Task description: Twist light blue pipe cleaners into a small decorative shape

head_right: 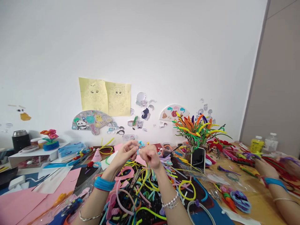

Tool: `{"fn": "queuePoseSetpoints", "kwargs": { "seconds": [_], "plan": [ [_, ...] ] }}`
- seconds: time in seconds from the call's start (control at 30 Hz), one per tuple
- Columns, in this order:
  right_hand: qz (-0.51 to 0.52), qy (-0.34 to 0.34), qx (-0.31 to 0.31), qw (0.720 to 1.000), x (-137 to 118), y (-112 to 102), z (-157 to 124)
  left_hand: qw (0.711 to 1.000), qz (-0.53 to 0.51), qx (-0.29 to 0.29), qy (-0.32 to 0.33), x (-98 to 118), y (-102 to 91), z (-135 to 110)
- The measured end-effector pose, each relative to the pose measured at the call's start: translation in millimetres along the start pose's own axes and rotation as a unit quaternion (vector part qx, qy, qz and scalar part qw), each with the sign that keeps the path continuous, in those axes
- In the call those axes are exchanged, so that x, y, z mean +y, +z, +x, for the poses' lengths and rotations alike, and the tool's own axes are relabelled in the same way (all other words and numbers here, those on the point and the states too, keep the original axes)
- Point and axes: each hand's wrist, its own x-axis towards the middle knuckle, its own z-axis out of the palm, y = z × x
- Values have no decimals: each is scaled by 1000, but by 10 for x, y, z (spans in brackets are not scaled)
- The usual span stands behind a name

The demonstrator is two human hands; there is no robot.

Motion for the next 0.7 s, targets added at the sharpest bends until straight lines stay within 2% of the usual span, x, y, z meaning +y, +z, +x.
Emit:
{"fn": "queuePoseSetpoints", "kwargs": {
  "seconds": [0.17,0.27,0.33,0.47,0.6,0.7],
  "plan": [
    [-140,-22,-106,984,-172,197,-11,999,23,-14,-34,47,-106,-43],
    [-290,-95,-150,940,-263,343,-8,998,36,-26,-43,80,-183,-77],
    [-325,-122,-150,926,-293,403,-2,997,46,-37,-40,112,-216,-96],
    [-290,-104,-158,938,-298,397,9,999,15,-17,-31,160,-203,-112],
    [-166,-54,-176,969,-312,285,7,993,-106,23,-49,152,-174,-85],
    [-99,5,-184,978,-337,205,13,980,-187,67,-25,169,-216,-62]
  ]
}}
